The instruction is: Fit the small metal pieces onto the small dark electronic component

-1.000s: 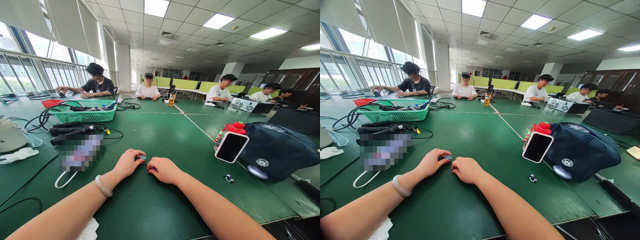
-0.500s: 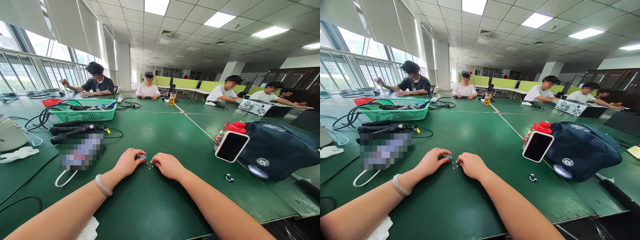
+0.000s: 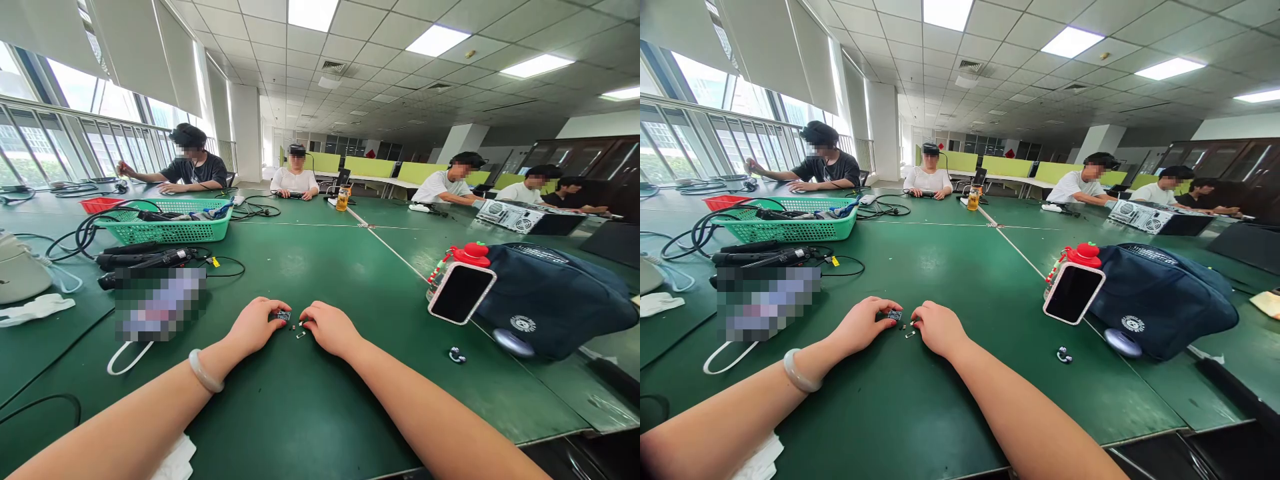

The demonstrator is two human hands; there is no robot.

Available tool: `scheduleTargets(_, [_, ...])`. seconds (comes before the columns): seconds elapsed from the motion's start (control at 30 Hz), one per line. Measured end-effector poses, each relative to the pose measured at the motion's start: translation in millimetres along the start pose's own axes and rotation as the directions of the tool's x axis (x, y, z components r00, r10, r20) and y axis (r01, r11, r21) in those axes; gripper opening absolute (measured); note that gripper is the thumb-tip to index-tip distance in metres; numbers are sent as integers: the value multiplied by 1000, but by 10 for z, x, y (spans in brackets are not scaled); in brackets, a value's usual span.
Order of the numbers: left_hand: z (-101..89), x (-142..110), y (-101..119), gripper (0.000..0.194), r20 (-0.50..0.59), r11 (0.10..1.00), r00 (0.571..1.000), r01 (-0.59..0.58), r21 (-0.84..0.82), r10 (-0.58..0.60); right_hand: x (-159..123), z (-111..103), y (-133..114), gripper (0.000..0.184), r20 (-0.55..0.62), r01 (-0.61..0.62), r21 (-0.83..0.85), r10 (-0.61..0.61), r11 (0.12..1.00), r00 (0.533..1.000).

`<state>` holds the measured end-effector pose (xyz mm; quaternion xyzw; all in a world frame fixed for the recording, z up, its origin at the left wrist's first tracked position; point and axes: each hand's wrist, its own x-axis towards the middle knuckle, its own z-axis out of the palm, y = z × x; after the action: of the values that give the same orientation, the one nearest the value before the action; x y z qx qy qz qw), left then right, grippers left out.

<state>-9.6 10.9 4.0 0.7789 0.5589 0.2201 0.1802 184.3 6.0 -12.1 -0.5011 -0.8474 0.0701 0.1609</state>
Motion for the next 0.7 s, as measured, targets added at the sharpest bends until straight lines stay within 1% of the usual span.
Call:
scheduleTargets(0.17, [-4, -8, 0, 30, 7, 1000, 1000, -26, -1, 26, 34, 47, 15, 12, -4, -2, -9, 2, 1000, 1000])
scheduleTargets(0.37, [5, -18, -14, 28, 13, 999, 999, -34, -34, 34, 4, 13, -25, 9, 4, 15, -15, -15, 1000, 1000])
scheduleTargets(0.43, [6, -19, -8, 27, 12, 998, 999, -43, -43, 43, -5, 1, -51, 9, -20, 29, -7, -29, 1000, 999])
scheduleTargets(0.6, [6, -33, 27, 26, 30, 993, 996, -87, -81, 90, -18, -17, -139, 14, -146, 116, 21, -111, 993, 983])
scheduleTargets(0.7, [11, -43, 37, 25, 47, 986, 992, -113, -124, 120, -28, -31, -182, 18, -162, 148, 0, -146, 989, 976])
